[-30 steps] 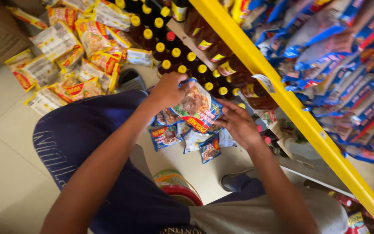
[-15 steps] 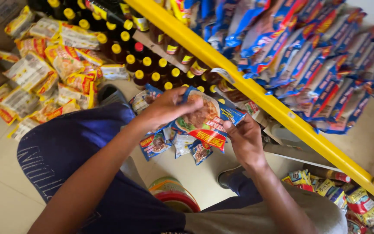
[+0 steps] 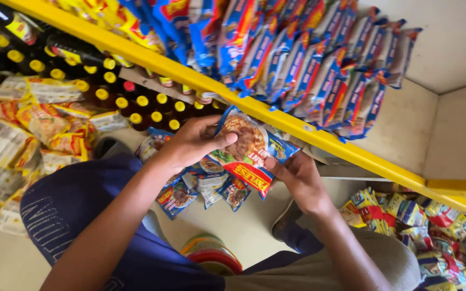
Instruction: Organizing and stocking packets of instant noodles on lower shelves in a grocery store.
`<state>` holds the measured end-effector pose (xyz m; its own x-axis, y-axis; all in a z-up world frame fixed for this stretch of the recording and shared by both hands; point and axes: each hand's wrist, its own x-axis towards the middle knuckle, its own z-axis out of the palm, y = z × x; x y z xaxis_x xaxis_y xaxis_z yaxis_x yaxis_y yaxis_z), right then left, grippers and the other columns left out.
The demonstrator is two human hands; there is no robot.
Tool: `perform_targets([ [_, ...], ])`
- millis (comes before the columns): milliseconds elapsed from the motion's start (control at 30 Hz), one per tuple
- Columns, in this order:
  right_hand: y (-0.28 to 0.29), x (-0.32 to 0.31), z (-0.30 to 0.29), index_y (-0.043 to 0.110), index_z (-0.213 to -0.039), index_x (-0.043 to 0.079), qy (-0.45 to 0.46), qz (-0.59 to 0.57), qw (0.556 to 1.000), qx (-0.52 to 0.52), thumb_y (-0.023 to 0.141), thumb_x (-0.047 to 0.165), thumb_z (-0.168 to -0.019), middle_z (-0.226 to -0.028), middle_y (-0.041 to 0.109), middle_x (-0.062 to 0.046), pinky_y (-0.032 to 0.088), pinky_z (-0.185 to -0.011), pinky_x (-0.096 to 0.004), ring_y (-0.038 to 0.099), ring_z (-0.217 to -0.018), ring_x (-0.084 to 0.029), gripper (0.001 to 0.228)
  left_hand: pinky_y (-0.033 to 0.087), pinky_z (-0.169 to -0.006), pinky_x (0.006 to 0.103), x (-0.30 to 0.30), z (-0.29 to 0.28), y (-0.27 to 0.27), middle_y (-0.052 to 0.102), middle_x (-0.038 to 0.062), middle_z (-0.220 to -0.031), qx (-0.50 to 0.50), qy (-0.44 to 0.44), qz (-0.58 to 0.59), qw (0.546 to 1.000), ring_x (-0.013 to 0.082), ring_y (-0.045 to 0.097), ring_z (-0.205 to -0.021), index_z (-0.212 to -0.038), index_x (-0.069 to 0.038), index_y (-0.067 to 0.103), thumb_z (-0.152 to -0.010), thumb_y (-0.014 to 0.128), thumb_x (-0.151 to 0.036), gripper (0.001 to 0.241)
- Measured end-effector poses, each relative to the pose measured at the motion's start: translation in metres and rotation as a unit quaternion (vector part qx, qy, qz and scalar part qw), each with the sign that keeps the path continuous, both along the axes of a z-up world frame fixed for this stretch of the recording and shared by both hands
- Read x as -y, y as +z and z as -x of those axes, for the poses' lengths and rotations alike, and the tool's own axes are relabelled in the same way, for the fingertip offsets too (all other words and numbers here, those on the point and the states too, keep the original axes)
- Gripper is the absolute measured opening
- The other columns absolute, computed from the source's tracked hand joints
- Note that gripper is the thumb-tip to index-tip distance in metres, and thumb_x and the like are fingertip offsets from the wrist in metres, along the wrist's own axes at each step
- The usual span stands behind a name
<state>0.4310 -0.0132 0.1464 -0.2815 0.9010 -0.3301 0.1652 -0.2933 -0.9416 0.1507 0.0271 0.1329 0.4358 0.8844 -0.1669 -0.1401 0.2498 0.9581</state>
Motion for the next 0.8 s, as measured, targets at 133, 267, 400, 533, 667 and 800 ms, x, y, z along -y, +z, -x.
perform_targets([
  [133, 0.026, 0.004, -0.012, 0.065, -0.119, -0.002, 0.003, -0.012, 0.999, -0.046, 0.073, 0.024, -0.094, -0.097, 0.076, -0.004, 0.059, -0.075, -0.030, 0.071, -0.085, -0.010, 0.037, 0.054, -0.089, 0.0249, 0.001, -0.015, 0.001, 0.074, 0.003, -0.114, -0.057, -0.006, -0.017, 0.998, 0.0066, 0.066, -0.102, -0.130, -0.001, 0.070, -0.101, 0.065, -0.036, 0.046],
  [267, 0.029, 0.000, -0.030, 0.064, -0.121, -0.003, -0.007, 0.008, 0.999, -0.031, 0.074, 0.020, -0.093, -0.093, 0.075, -0.007, 0.058, -0.065, -0.033, 0.070, -0.075, -0.016, 0.038, 0.056, -0.087, 0.0276, 0.002, -0.024, 0.010, 0.074, 0.003, -0.116, -0.008, -0.025, 0.081, 0.996, 0.0083, 0.067, -0.103, -0.134, -0.004, 0.065, -0.097, 0.062, -0.041, 0.052],
  [400, 0.017, 0.001, -0.061, 0.060, -0.125, -0.002, -0.007, 0.023, 0.993, -0.114, 0.063, 0.024, -0.100, -0.102, 0.074, -0.009, 0.064, -0.068, -0.034, 0.073, -0.081, -0.016, 0.036, 0.055, -0.089, 0.0265, 0.003, -0.040, 0.024, 0.074, 0.005, -0.120, -0.046, -0.050, 0.023, 0.997, 0.0095, 0.068, -0.106, -0.137, -0.004, 0.061, -0.095, 0.067, -0.037, 0.053],
  [533, 0.018, 0.009, -0.084, 0.061, -0.131, 0.003, -0.016, 0.028, 0.993, -0.118, 0.063, 0.024, -0.100, -0.093, 0.075, -0.013, 0.062, -0.063, -0.034, 0.073, -0.069, -0.019, 0.037, 0.063, -0.079, 0.0355, -0.003, -0.058, 0.009, 0.072, 0.010, -0.112, 0.020, -0.039, 0.175, 0.984, 0.0224, 0.071, -0.095, -0.129, -0.003, 0.059, -0.087, 0.077, -0.023, 0.051],
  [667, 0.021, 0.019, -0.109, 0.068, -0.119, -0.003, -0.005, 0.017, 0.992, -0.127, 0.066, 0.021, -0.100, -0.100, 0.074, -0.008, 0.060, -0.066, -0.032, 0.070, -0.080, -0.013, 0.031, 0.064, -0.081, 0.0342, -0.007, -0.075, -0.001, 0.071, 0.006, -0.117, 0.066, -0.078, 0.129, 0.986, 0.0185, 0.070, -0.104, -0.127, -0.003, 0.059, -0.085, 0.081, -0.020, 0.050],
  [800, 0.034, 0.038, -0.120, 0.072, -0.111, -0.006, 0.034, 0.050, 0.997, 0.046, 0.074, 0.022, -0.098, -0.091, 0.078, -0.016, 0.059, -0.068, -0.033, 0.071, -0.077, -0.016, 0.030, 0.062, -0.072, 0.0339, 0.001, -0.093, 0.002, 0.068, 0.004, -0.114, 0.033, -0.091, 0.179, 0.979, 0.0140, 0.069, -0.101, -0.128, -0.007, 0.057, -0.083, 0.080, -0.025, 0.054],
])
